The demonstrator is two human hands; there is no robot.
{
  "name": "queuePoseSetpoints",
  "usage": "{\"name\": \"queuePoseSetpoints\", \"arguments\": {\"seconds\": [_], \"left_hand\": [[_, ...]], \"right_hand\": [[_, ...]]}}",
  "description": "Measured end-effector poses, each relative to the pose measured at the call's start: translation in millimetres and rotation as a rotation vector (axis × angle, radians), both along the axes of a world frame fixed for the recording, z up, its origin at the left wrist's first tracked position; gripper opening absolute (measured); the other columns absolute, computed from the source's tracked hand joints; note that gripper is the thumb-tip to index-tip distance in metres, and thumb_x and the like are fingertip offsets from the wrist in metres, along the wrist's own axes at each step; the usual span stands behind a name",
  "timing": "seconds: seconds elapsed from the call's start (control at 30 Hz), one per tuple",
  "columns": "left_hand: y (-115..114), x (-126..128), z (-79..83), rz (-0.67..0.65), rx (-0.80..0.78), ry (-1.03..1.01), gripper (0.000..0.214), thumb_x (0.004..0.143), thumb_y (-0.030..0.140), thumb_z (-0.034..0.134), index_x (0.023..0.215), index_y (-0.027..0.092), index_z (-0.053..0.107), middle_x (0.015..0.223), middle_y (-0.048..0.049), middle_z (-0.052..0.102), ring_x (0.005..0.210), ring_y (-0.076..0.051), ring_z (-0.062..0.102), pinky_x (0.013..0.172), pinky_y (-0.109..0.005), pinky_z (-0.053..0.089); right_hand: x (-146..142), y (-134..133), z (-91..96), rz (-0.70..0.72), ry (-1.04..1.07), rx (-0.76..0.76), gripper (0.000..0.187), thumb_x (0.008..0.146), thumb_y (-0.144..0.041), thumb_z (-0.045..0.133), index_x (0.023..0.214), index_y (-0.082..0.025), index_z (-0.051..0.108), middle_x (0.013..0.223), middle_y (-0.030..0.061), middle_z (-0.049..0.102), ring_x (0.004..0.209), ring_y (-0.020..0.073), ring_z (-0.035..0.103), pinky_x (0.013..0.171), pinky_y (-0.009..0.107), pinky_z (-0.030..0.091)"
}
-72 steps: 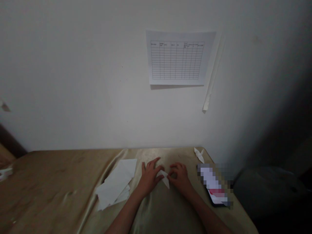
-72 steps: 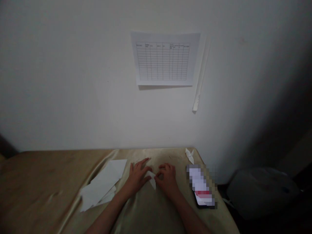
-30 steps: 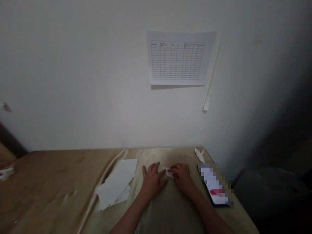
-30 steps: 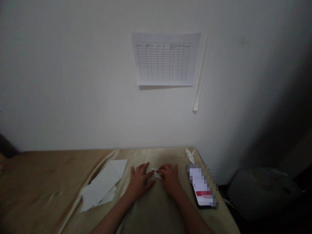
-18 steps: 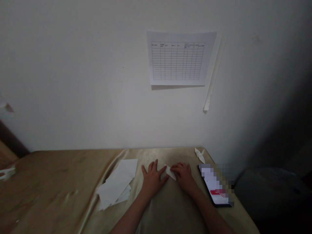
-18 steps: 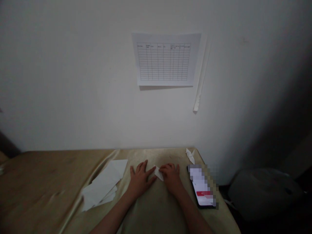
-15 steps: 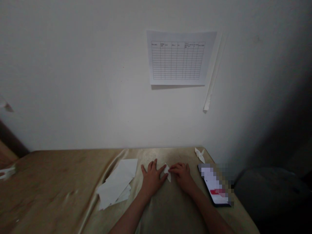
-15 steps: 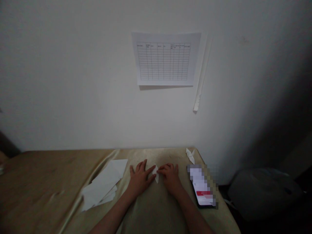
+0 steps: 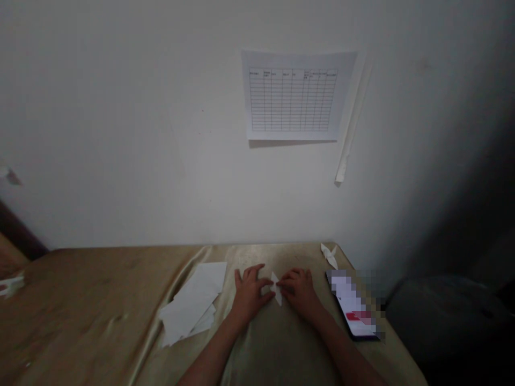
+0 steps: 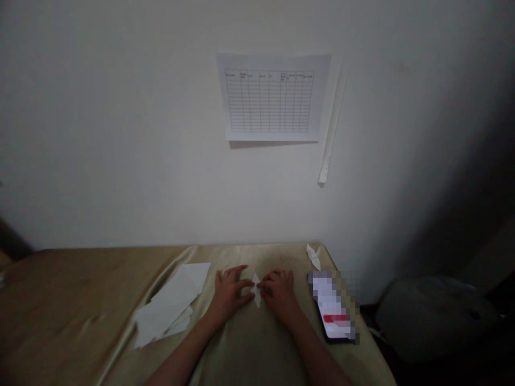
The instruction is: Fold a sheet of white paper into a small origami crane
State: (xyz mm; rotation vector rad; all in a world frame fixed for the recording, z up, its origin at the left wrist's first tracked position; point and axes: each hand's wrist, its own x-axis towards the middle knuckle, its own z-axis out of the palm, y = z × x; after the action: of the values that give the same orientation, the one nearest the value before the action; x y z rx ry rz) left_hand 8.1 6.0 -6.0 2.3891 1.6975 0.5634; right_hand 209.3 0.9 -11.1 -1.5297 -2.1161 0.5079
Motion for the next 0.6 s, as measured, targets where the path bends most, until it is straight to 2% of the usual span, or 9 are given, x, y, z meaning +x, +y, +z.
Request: {"name": "queuePoseSetpoints", "arguments": {"seconds": [0.3,0.6], "left_hand": [[2.1,-0.8,-2.1,-0.044,-0.057,-0.071,0.022,0.081,0.033,0.074,0.102,0.041,0.076,0.151,0.0015,0.049,0.139,-0.032,0.040,0.115,-0.074,0.006],[0.6,0.3,-4.0,-0.015,-0.043,-0.091,0.008,0.088,0.034,0.065,0.089,0.029,0.071,0.146,0.0017,0.055,0.135,-0.028,0.043,0.115,-0.072,0.011]], "right_hand": [[-1.8,-0.1,1.8,-0.027,-0.050,-0.008,0.028,0.089,-0.023,0.060,0.108,-0.038,0.074,0.120,-0.0007,0.068,0.130,0.0267,0.041,0.116,0.054,0.006],[-1.8,0.6,-1.2,-0.023,-0.021,-0.001,0.027,0.088,-0.022,0.060,0.107,-0.036,0.074,0.120,0.0004,0.068,0.129,0.0273,0.042,0.116,0.055,0.006]]}}
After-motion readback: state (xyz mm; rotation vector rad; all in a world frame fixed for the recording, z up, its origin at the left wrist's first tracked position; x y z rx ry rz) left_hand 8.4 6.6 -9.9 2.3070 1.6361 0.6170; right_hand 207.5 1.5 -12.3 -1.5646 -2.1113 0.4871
